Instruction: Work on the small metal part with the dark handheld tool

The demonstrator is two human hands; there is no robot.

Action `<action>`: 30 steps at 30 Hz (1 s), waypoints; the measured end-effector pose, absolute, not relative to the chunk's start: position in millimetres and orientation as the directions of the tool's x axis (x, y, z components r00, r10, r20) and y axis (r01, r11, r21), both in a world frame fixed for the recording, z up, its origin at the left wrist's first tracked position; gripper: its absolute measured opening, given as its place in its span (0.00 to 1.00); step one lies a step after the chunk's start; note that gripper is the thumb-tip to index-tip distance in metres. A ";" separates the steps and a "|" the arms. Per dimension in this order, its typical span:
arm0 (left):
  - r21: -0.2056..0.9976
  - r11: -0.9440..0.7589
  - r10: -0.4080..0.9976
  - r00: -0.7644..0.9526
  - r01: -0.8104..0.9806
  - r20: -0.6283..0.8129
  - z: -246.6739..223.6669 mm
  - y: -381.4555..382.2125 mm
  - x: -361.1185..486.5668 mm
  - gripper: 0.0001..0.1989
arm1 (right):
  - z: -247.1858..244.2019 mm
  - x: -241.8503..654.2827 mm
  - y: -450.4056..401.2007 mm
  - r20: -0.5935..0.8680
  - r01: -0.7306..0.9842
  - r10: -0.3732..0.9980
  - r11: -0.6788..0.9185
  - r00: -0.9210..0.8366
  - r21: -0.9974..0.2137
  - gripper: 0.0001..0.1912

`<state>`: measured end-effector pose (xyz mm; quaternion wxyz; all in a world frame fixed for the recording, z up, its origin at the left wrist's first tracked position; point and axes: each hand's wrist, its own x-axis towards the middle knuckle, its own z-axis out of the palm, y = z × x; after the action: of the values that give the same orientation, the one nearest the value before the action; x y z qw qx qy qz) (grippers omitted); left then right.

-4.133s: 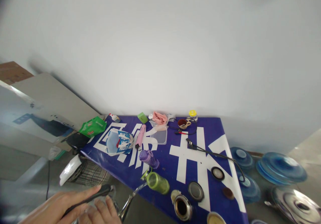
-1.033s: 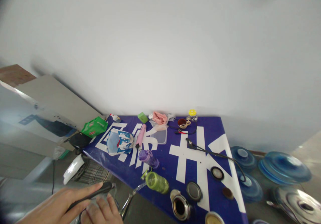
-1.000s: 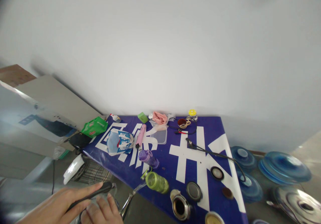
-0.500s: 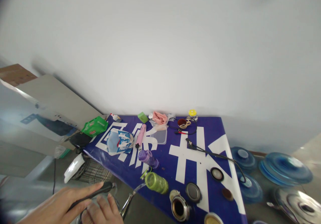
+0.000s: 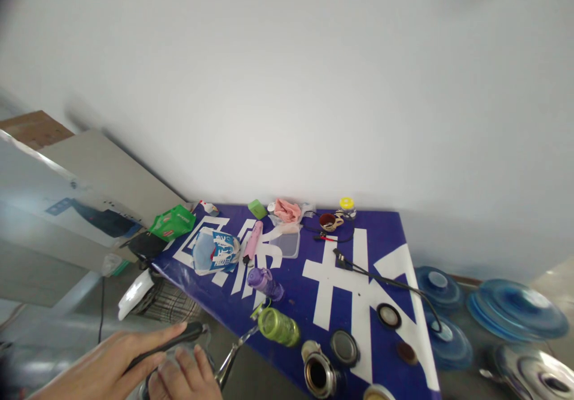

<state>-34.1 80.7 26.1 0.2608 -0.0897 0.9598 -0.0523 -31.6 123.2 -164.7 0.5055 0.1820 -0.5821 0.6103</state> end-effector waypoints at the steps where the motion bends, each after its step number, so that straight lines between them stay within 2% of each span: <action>1: -0.146 0.978 -0.202 -0.847 -0.148 -0.492 26.3 82.0 -34.5 0.28 | -165.6 -31.7 124.1 0.819 -0.834 0.393 0.193 -0.418 -0.518 0.14; 9: -0.116 0.974 -0.226 -0.848 -0.193 -0.480 24.0 92.0 -36.1 0.29 | -178.6 -28.8 128.5 0.846 -0.843 0.319 0.199 -0.426 -0.500 0.14; 18: -0.038 0.991 -0.131 -0.895 -0.127 -0.426 8.8 80.2 -31.0 0.26 | -208.6 -23.9 129.1 0.899 -0.858 0.147 0.267 -0.413 -0.438 0.16; 25: 0.039 0.992 -0.091 -0.907 -0.117 -0.411 -22.6 58.7 -23.0 0.26 | -230.3 -22.6 135.0 0.910 -0.848 0.018 0.356 -0.414 -0.393 0.16; 30: 0.137 0.988 -0.034 -0.953 -0.078 -0.303 -56.6 37.1 -4.4 0.26 | -245.5 -21.1 138.3 0.921 -0.850 -0.011 0.391 -0.389 -0.354 0.15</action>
<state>-4.4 37.1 -56.6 0.1514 -0.0284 0.9853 0.0738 -21.1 138.3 -245.5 0.4583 0.3091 -0.6966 0.4574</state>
